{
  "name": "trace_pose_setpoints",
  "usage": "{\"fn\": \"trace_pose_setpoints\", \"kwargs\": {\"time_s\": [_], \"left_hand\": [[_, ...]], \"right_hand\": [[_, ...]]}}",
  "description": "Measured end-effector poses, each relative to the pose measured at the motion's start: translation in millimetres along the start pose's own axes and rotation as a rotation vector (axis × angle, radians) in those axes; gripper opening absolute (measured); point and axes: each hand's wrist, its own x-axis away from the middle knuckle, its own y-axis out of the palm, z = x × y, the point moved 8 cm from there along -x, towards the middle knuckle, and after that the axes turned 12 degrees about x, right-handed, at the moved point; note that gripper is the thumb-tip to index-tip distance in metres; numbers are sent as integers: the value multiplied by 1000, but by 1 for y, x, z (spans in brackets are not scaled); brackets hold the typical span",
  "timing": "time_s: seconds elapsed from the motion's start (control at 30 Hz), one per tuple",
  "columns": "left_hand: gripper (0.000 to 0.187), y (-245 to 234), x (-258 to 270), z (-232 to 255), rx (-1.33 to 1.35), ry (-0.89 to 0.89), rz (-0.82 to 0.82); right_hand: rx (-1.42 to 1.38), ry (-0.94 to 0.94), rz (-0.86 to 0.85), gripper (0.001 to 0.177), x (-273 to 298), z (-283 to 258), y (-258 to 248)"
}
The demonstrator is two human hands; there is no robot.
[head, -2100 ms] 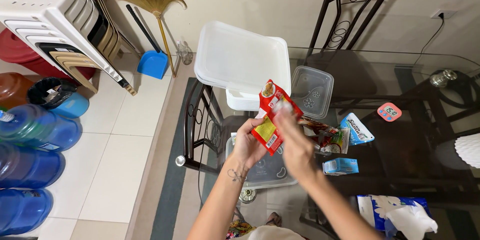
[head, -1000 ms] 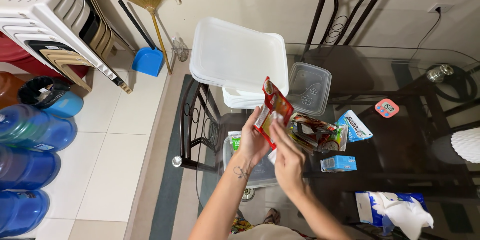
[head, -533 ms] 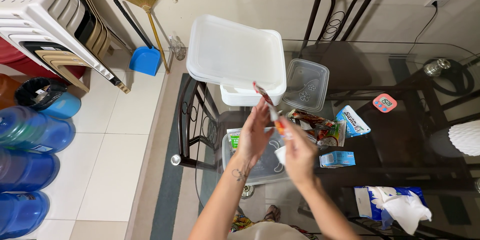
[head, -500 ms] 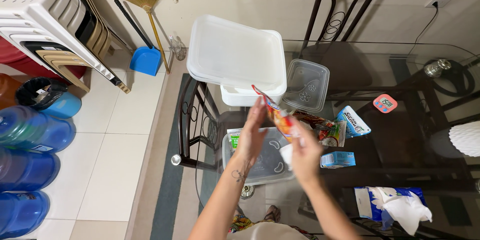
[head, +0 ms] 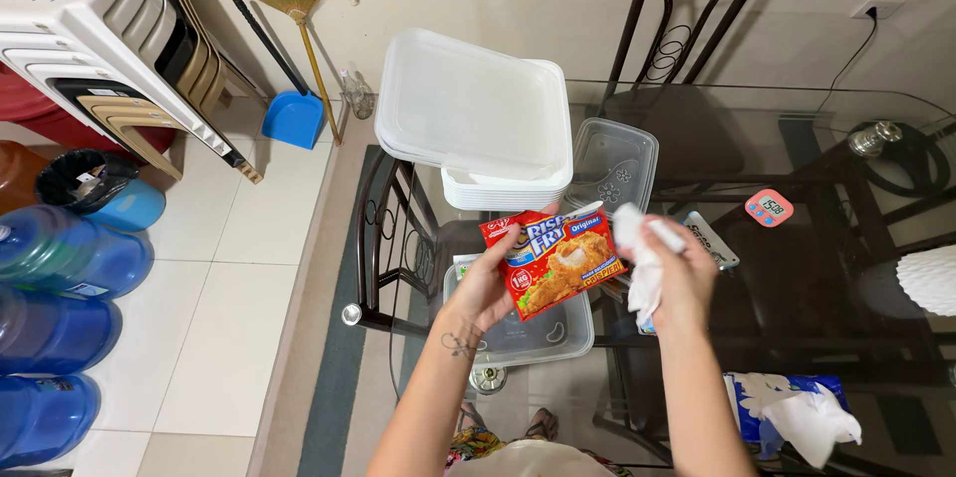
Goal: The person wipes a clear plastic container lid with a tissue, then picks up several small food packages from a glass table and places them into the container. The person continues to wipe and arrange the packages inside the container.
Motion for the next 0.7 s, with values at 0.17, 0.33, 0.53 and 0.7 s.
{"fn": "trace_pose_setpoints", "kwargs": {"time_s": [0.17, 0.33, 0.53, 0.7], "left_hand": [[60, 6, -6, -4, -29, 18, 26], [59, 7, -12, -14, -15, 26, 47], [57, -40, -31, -28, 4, 93, 104], [54, -63, -53, -21, 169, 75, -26]], "right_hand": [[-598, 216, -49, 51, 1, -12, 9], [-519, 63, 18, 51, -1, -20, 24], [654, -807, 175, 28, 63, -56, 82], [719, -962, -250, 40, 117, -38, 131]]}}
